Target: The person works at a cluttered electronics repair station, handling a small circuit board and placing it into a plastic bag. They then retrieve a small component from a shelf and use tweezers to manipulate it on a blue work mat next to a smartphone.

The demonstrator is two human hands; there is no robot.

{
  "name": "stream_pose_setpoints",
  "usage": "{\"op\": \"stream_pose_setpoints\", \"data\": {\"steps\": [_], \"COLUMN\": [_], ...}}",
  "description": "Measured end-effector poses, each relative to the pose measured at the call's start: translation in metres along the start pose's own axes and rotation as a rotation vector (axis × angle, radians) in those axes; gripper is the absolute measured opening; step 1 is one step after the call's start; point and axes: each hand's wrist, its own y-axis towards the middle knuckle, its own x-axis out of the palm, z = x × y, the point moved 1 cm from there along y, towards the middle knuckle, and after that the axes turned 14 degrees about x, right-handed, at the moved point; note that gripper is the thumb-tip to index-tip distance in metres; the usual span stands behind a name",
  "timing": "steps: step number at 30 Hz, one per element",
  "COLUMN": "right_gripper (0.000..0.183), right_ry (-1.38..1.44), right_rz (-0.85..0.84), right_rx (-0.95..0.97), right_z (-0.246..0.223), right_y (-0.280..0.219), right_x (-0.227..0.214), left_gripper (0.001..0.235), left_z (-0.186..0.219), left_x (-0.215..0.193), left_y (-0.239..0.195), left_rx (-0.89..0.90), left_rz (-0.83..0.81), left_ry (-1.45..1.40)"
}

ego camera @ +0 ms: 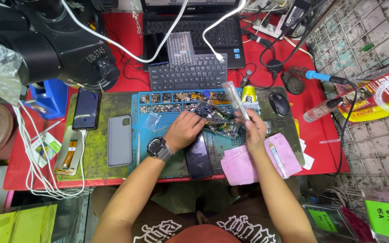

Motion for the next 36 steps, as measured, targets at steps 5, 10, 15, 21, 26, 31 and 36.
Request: {"op": "stream_pose_setpoints", "data": {"steps": [5, 10, 15, 21, 26, 31, 36], "right_gripper": [0.051, 0.049, 0.048, 0.051, 0.050, 0.052, 0.053], "right_ry": [-0.105, -0.200, -0.275, -0.223, -0.229, -0.188, -0.165], "right_rz": [-0.021, -0.012, 0.004, 0.053, 0.100, 0.126, 0.131], "right_rx": [-0.011, 0.006, -0.046, -0.041, -0.019, -0.039, -0.064], "right_z": [-0.006, 0.001, -0.007, -0.011, -0.015, -0.008, 0.003], "right_y": [-0.002, -0.004, -0.009, -0.018, -0.030, -0.033, -0.033], "right_x": [0.004, -0.006, -0.008, -0.018, -0.031, -0.037, -0.040], "left_gripper": [0.020, 0.018, 0.020, 0.017, 0.014, 0.012, 0.012], "left_z": [0.000, -0.004, -0.012, 0.001, 0.008, 0.011, 0.017], "left_x": [-0.005, -0.010, -0.019, 0.033, 0.048, 0.043, 0.026], "left_y": [-0.007, -0.008, 0.006, -0.017, -0.029, -0.014, 0.027], "left_rx": [0.026, 0.086, 0.062, 0.018, -0.084, -0.185, -0.220], "left_rz": [0.050, -0.009, 0.039, -0.017, -0.302, -0.381, -0.344], "left_ry": [0.000, -0.025, -0.015, -0.049, -0.218, -0.319, -0.366]}}
